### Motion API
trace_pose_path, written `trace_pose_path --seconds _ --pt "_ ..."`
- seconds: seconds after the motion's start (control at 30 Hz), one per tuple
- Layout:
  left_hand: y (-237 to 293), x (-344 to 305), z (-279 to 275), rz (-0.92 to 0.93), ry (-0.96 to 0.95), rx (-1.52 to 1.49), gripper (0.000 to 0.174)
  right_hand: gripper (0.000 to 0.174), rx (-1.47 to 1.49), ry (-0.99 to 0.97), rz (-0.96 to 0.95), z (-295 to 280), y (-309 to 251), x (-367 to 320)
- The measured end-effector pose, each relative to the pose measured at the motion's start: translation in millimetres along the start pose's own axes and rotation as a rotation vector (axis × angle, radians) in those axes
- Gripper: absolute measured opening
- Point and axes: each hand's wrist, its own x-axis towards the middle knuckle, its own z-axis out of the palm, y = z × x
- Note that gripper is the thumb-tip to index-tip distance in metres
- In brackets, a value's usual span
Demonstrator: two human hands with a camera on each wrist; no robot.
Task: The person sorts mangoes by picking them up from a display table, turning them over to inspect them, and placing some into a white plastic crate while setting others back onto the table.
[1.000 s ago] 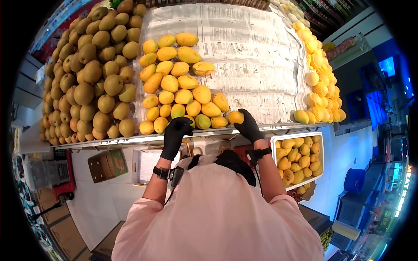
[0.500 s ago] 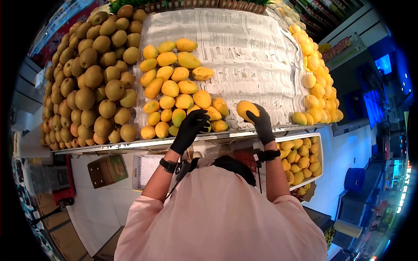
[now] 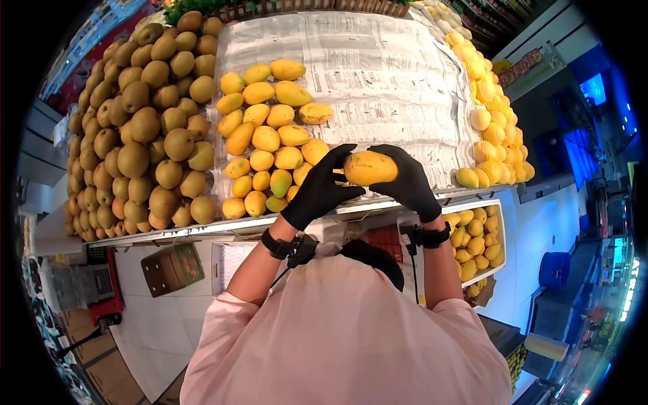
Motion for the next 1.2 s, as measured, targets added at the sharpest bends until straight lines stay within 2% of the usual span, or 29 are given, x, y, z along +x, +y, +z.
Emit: trace_pose_path --seconds 0.1,0.23,0.3,0.33,0.37,0.4,0.47,0.57,0.63,0.73,0.77,0.83,0.9,1.0,1.03,1.07,1.17,1.2 --pt "-3 1 -1 0.101 0.032 0.025 0.072 0.063 0.011 -0.039 0.003 -4 -9 3" --pt "0 0 -3 0.077 0.001 -0.048 0.064 0.064 -0.084 -0.025 -0.036 -7 -17 10" --pt "-12 2 -1 0.009 0.013 -0.327 0.058 0.064 -0.080 -0.013 -0.036 -7 -15 13" --pt "-14 5 -1 -0.020 0.022 -0.465 0.056 0.064 0.062 -0.012 0.010 -6 -10 14" --pt "-17 0 3 -0.135 0.003 -0.801 0.049 0.064 0.206 -0.012 0.056 -3 -4 15" --pt "-19 0 3 -0.167 -0.015 -0.860 0.048 0.064 0.350 -0.014 0.103 1 3 15" --pt "-31 2 3 -0.225 -0.049 -0.980 0.048 0.065 0.388 0.047 0.043 13 18 16" --pt "-35 3 6 -0.245 -0.030 -0.956 0.046 0.061 0.344 0.068 0.086 21 9 18" --pt "-30 1 7 -0.256 -0.012 -0.934 0.047 0.060 0.418 0.078 0.097 24 17 19" --pt "-27 3 -2 -0.338 0.026 -0.638 0.050 0.052 0.456 0.154 0.124 32 17 15" --pt "-31 7 -1 -0.311 0.127 -0.463 0.053 0.049 0.415 0.174 0.133 36 25 15" --pt "-35 8 5 -0.100 0.231 -0.269 0.054 0.045 0.431 0.230 0.144 43 31 18" --pt "-34 7 9 0.040 0.276 -0.015 0.057 0.046 0.331 0.229 0.233 45 31 22" --pt "-46 9 7 0.093 0.237 -0.010 0.056 0.049 0.228 0.227 0.307 49 26 26" --pt "-45 9 2 0.026 0.211 -0.071 0.056 0.048 0.198 0.207 0.345 47 14 27" --pt "-47 8 -1 -0.023 0.211 -0.218 0.056 0.047 0.168 0.187 0.386 47 7 26" --pt "-61 1 -8 -0.184 0.170 -0.742 0.050 0.038 0.367 0.153 0.404 41 11 20" --pt "-56 0 -9 -0.081 0.148 -0.391 0.048 0.035 0.491 0.150 0.376 39 10 18"
